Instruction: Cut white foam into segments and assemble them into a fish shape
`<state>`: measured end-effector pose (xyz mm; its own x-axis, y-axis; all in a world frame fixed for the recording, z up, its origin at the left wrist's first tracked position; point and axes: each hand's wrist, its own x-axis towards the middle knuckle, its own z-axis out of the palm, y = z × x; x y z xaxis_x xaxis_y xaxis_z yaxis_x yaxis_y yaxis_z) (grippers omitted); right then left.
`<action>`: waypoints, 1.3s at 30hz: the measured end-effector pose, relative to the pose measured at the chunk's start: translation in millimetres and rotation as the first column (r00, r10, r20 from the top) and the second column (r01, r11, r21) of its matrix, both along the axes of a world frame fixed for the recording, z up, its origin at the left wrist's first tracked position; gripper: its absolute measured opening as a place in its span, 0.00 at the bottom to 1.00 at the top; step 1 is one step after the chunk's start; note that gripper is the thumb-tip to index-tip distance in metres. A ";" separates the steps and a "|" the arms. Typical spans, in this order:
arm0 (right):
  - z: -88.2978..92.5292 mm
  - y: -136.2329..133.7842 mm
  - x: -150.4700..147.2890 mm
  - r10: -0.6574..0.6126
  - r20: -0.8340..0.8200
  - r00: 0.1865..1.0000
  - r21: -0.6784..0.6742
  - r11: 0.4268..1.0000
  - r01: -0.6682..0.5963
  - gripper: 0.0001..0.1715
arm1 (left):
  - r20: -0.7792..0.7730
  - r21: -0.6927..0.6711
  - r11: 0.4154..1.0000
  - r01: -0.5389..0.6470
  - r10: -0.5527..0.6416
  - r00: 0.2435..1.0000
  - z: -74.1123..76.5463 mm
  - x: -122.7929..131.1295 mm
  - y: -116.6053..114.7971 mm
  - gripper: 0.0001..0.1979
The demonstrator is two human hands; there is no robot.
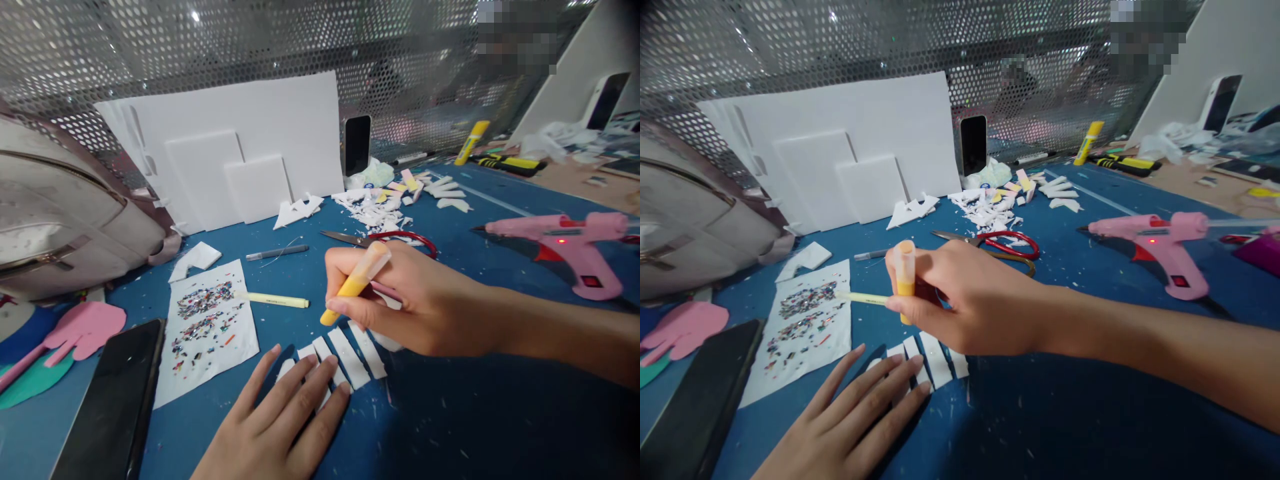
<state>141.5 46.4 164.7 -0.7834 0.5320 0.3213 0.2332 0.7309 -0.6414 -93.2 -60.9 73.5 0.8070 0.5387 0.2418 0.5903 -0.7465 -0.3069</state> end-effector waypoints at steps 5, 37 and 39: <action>-8.8 -3.2 -4.3 0.014 0.067 0.998 -0.094 0.996 -0.008 0.11 | -0.014 -0.023 0.999 0.035 -0.036 0.999 3.3 -2.2 1.3 0.25; -18.0 -10.7 -13.6 0.020 0.322 0.947 -0.098 0.995 0.012 0.11 | 0.058 -0.039 0.999 -0.025 0.027 0.998 -4.4 -1.2 -3.1 0.22; -18.1 -10.4 -13.2 0.025 0.310 0.950 -0.101 0.995 0.006 0.10 | 0.063 -0.045 0.999 -0.024 0.027 0.998 -3.7 -1.5 -2.9 0.21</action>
<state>128.4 36.0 146.6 -0.8411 0.5409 0.0070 0.4259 0.6701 -0.6080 -94.8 -63.8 69.8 0.7767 0.5704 0.2673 0.6266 -0.7430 -0.2351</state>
